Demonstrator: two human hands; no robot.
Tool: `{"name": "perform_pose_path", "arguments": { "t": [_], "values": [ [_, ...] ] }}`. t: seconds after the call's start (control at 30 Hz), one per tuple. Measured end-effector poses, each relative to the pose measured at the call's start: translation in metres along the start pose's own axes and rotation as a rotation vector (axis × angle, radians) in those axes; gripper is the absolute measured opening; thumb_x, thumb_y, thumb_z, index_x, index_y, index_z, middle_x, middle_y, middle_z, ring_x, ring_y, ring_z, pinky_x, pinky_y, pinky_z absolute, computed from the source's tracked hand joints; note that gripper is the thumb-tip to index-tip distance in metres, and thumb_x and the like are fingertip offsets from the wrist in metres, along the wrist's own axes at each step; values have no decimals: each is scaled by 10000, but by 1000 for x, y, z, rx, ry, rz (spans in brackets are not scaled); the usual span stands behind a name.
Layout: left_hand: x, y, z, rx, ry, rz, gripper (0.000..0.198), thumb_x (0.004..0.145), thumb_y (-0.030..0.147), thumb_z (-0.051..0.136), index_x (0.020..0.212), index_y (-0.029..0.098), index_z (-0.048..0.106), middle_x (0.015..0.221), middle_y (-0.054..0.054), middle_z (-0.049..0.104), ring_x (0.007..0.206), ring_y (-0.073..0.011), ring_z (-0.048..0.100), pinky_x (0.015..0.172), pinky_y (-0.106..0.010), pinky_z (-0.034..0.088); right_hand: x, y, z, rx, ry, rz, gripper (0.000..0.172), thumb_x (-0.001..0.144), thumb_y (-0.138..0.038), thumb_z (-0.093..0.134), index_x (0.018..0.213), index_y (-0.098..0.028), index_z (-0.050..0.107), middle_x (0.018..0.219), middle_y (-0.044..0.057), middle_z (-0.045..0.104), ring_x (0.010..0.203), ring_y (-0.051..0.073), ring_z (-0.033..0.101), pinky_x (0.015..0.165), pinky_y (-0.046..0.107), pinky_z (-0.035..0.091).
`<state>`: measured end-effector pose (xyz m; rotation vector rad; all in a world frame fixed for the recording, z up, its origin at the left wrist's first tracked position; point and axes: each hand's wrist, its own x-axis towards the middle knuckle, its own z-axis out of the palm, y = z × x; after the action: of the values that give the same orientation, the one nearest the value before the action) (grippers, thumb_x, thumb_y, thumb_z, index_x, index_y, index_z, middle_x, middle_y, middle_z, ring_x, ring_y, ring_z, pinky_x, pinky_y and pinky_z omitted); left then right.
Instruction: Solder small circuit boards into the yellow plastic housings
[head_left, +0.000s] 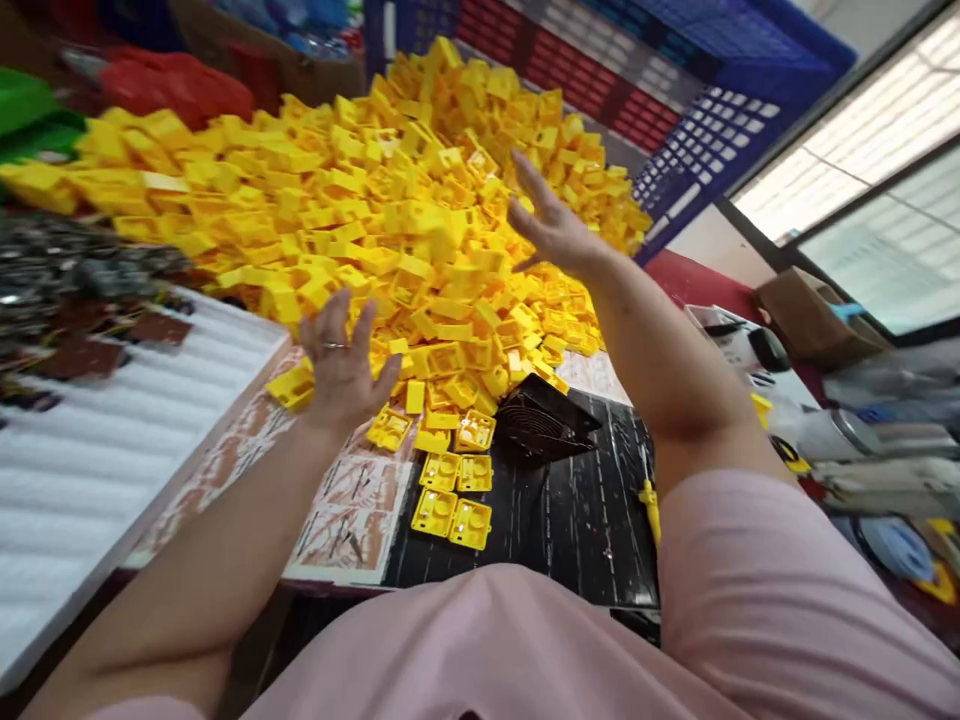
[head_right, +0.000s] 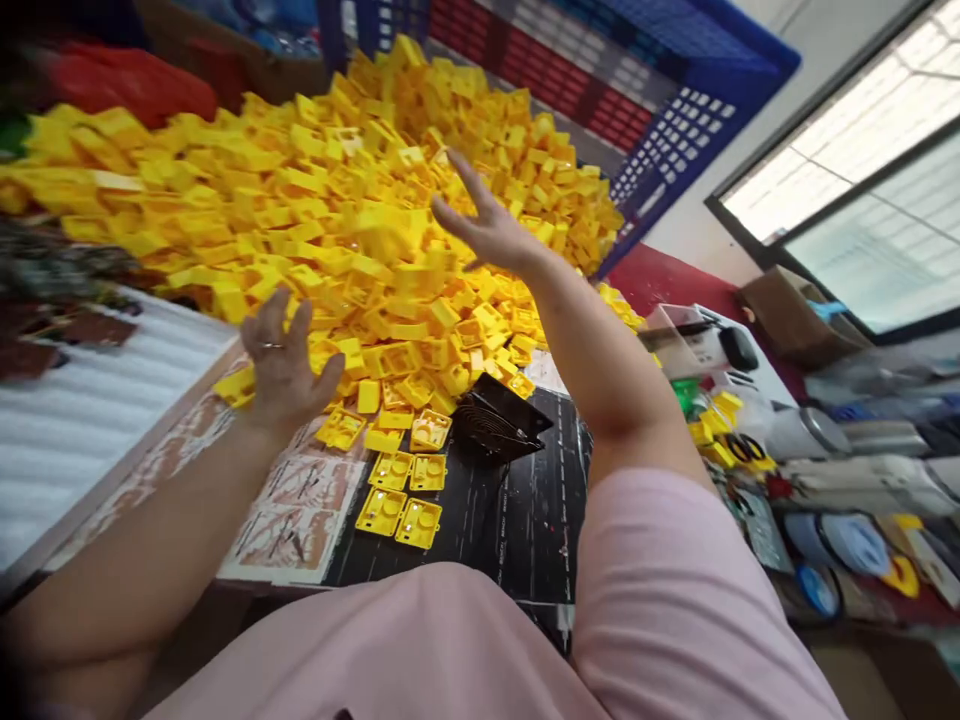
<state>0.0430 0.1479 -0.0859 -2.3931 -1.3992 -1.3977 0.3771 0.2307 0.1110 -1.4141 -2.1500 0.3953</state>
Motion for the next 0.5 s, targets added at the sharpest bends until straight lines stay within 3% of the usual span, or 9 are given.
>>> {"name": "perform_pose_path", "arguments": {
  "t": [0.07, 0.13, 0.2, 0.23, 0.3, 0.37, 0.5],
  "values": [
    [0, -4, 3, -6, -28, -3, 816, 978, 546, 528, 1645, 146, 278, 1748, -241, 178, 1645, -381, 155, 1303, -642, 98, 9, 10, -30, -50, 32, 164, 959, 949, -776, 573, 1689, -429, 73, 1799, 24, 144, 1471, 324, 522, 1044, 507, 620],
    [-1, -5, 4, 1, -54, 16, 845, 977, 532, 550, 1662, 155, 229, 1765, -228, 115, 1652, -394, 105, 1310, -652, 121, -9, 30, -61, -193, 78, 376, 993, 924, -622, 735, 1689, -275, 206, 1765, 117, 251, 1494, 330, 483, 1182, 518, 507],
    [-2, -5, 5, 29, -89, 52, 818, 998, 492, 562, 1673, 186, 215, 1767, -211, 108, 1649, -398, 129, 1315, -640, 181, -47, 59, -80, -367, 77, 655, 831, 950, -516, 746, 1615, -174, 383, 1657, 161, 435, 1520, 326, 443, 1253, 531, 407],
    [-2, -6, 5, 48, -101, 66, 800, 1010, 464, 566, 1678, 202, 212, 1763, -207, 125, 1643, -403, 160, 1313, -636, 210, -68, 74, -83, -397, 66, 744, 699, 984, -491, 707, 1547, -143, 481, 1586, 172, 510, 1494, 330, 474, 1241, 551, 415],
    [-3, -7, 6, 78, -112, 73, 796, 1023, 416, 574, 1695, 243, 185, 1756, -202, 163, 1629, -423, 222, 1304, -643, 251, -109, 106, -80, -420, 58, 887, 499, 993, -447, 710, 1412, -200, 601, 1491, 131, 587, 1343, 300, 600, 1134, 570, 530],
    [-3, -8, 7, 79, -92, 77, 831, 1019, 398, 582, 1711, 310, 129, 1759, -181, 190, 1615, -437, 268, 1296, -659, 271, -139, 135, -66, -425, 65, 1006, 453, 1004, -441, 693, 1380, -202, 613, 1430, 114, 616, 1246, 270, 645, 1050, 521, 583],
    [-3, -9, 6, 40, -58, 76, 849, 1020, 367, 569, 1707, 441, 74, 1781, -93, 210, 1613, -411, 312, 1316, -629, 283, -155, 184, -38, -423, 131, 1104, 466, 1005, -456, 688, 1382, -196, 605, 1405, 112, 622, 1213, 263, 654, 1015, 502, 598]
  ]
}}
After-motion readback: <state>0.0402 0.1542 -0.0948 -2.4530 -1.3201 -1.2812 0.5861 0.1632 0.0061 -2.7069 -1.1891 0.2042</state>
